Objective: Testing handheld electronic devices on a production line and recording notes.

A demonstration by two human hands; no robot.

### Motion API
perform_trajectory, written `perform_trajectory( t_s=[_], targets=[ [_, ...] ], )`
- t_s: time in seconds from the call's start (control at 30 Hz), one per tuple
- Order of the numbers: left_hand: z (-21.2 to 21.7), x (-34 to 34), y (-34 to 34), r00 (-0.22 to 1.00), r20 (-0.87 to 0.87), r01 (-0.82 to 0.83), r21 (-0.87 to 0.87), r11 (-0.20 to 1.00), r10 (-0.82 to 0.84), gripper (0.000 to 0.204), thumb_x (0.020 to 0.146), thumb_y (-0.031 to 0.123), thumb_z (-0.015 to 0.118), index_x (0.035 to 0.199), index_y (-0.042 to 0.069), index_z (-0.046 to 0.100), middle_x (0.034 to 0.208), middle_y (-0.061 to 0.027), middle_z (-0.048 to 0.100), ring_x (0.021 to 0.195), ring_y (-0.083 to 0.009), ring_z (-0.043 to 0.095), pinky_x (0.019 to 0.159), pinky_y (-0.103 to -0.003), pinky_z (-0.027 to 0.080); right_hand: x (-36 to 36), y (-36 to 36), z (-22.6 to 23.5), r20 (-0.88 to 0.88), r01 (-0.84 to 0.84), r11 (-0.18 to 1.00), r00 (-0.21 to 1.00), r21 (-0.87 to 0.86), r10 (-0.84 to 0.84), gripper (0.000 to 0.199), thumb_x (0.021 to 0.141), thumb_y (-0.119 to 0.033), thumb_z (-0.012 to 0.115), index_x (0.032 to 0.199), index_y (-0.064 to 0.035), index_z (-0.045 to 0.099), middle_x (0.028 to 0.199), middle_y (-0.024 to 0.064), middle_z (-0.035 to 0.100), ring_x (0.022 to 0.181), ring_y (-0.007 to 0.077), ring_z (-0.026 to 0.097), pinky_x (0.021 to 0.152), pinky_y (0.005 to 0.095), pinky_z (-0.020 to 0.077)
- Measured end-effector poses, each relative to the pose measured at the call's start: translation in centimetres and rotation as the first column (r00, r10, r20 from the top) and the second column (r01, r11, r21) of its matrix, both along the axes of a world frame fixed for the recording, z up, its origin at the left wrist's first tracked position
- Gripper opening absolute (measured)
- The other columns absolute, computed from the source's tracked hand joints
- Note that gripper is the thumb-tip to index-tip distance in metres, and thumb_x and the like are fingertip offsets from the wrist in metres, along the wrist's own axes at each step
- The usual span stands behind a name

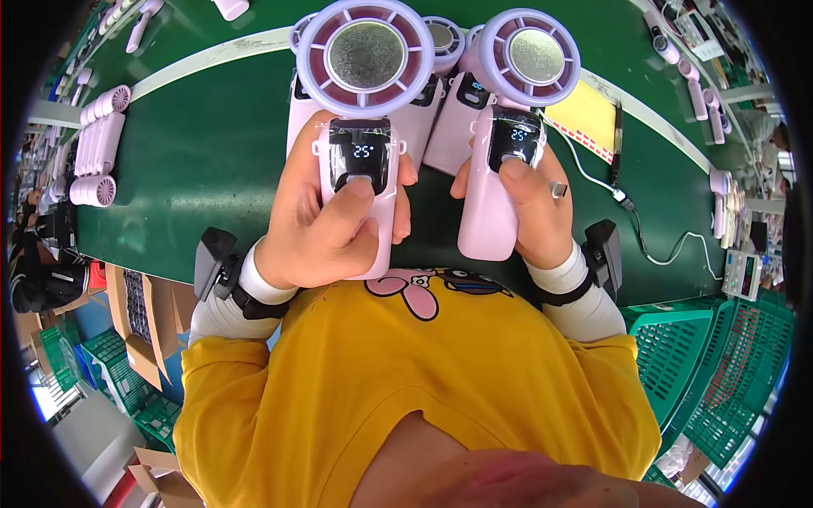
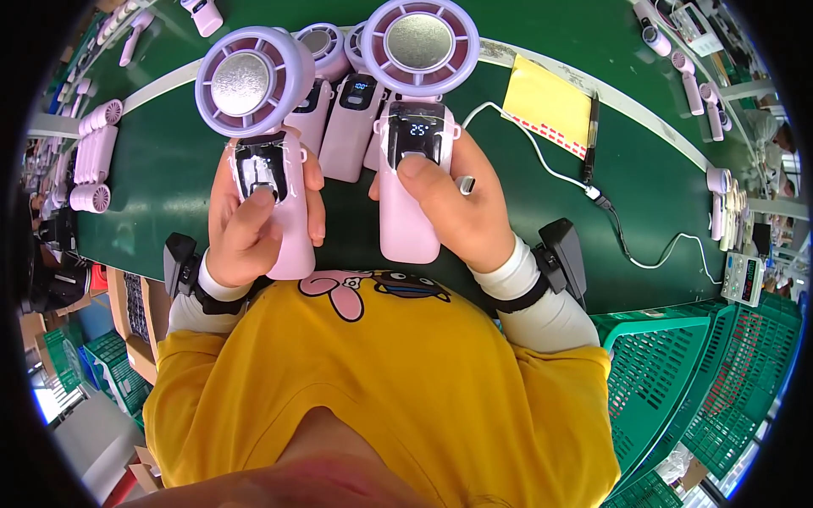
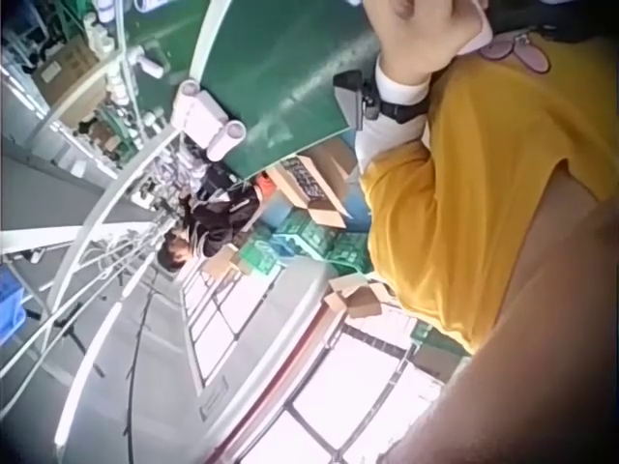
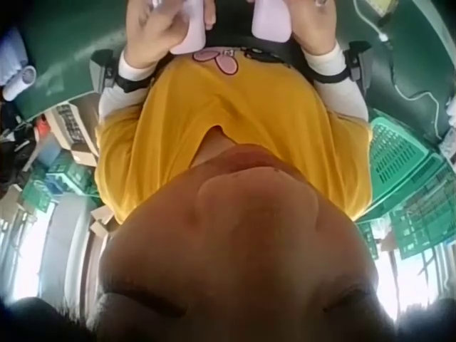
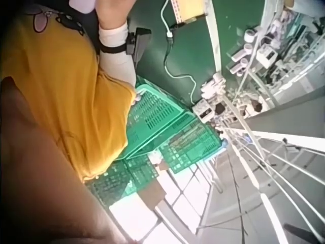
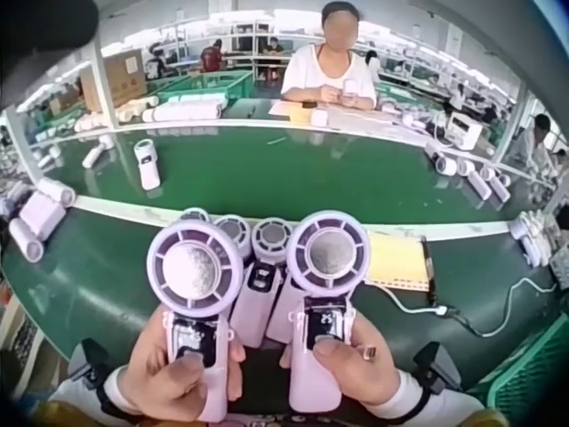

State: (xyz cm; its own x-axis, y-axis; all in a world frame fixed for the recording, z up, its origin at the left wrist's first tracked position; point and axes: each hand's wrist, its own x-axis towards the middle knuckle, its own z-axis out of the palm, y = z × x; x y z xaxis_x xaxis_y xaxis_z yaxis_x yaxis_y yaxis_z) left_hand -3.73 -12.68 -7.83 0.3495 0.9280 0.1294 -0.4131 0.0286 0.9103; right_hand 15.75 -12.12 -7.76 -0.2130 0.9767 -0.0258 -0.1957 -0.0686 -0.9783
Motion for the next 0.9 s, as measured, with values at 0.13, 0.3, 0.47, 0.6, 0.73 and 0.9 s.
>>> perform_trajectory(
  t_s=[0.13,0.3,0.47,0.6,0.73,0.9],
  targets=[
    [0.06,-0.19,0.17,1.0,-0.011,0.005,0.012,1.0,-0.005,0.046,0.08,0.002,0.037,0.123,0.004,0.022,0.092,-0.0144,0.051,0.06,-0.0183,0.055,0.051,-0.028,0.044,0.02,0.15,0.07,0.031,0.024,1.0,0.999,-0.019,-0.023,0.045,0.08,-0.036,0.045,0.104,0.0018,0.043,0.076,0.0151,0.058,0.066,0.018,0.055,0.058,0.0261,0.0434],
    [0.09,-0.57,0.56,0.999,0.054,0.005,-0.018,1.0,-0.004,0.047,0.079,0.001,0.036,0.124,0.005,0.021,0.093,-0.015,0.05,0.06,-0.0189,0.055,0.051,-0.029,0.045,-0.05,0.26,0.25,0.046,0.052,0.997,0.998,-0.051,-0.05,0.045,0.079,-0.038,0.044,0.102,0.0012,0.044,0.075,0.0147,0.058,0.066,0.0178,0.055,0.058,0.0258,0.043],
    [0.11,-0.65,0.7,0.998,0.057,-0.03,-0.019,0.999,0.031,0.046,0.078,-0.001,0.035,0.122,0.005,0.023,0.093,-0.0156,0.05,0.061,-0.0196,0.055,0.051,-0.03,0.045,0.02,0.31,-0.09,0.067,0.037,0.999,0.997,-0.022,-0.035,0.046,0.079,-0.04,0.044,0.101,0.0009,0.044,0.074,0.0138,0.057,0.066,0.0174,0.055,0.058,0.0255,0.0428],
    [0.03,-0.73,0.85,0.999,0.037,-0.033,-0.005,0.999,0.033,0.045,0.078,-0.003,0.036,0.121,0.005,0.023,0.094,-0.0157,0.05,0.061,-0.0197,0.055,0.051,-0.03,0.045,-0.2,0.29,-0.15,0.073,0.061,0.997,0.996,-0.053,-0.057,0.048,0.079,-0.041,0.045,0.101,0.0008,0.044,0.074,0.0134,0.057,0.066,0.017,0.055,0.058,0.0253,0.0426],
    [-0.02,-0.71,0.75,0.998,0.039,-0.046,-0.016,0.999,0.047,0.046,0.077,-0.004,0.035,0.121,0.004,0.024,0.094,-0.0156,0.049,0.061,-0.0194,0.055,0.051,-0.03,0.045,-0.11,0.34,-0.11,0.076,0.037,0.998,0.997,-0.054,-0.033,0.048,0.079,-0.041,0.045,0.102,0.0007,0.044,0.074,0.0134,0.057,0.066,0.0169,0.055,0.058,0.0253,0.0425],
    [0.01,-0.65,0.82,0.998,0.051,-0.023,-0.025,0.999,0.025,0.048,0.075,-0.006,0.034,0.12,0.004,0.024,0.094,-0.0155,0.049,0.061,-0.019,0.054,0.051,-0.03,0.045,-0.13,0.22,-0.06,0.082,0.036,0.998,0.996,-0.048,-0.032,0.047,0.08,-0.041,0.045,0.102,0.0006,0.044,0.074,0.0134,0.057,0.066,0.0168,0.055,0.058,0.0252,0.0427]
  ],
)
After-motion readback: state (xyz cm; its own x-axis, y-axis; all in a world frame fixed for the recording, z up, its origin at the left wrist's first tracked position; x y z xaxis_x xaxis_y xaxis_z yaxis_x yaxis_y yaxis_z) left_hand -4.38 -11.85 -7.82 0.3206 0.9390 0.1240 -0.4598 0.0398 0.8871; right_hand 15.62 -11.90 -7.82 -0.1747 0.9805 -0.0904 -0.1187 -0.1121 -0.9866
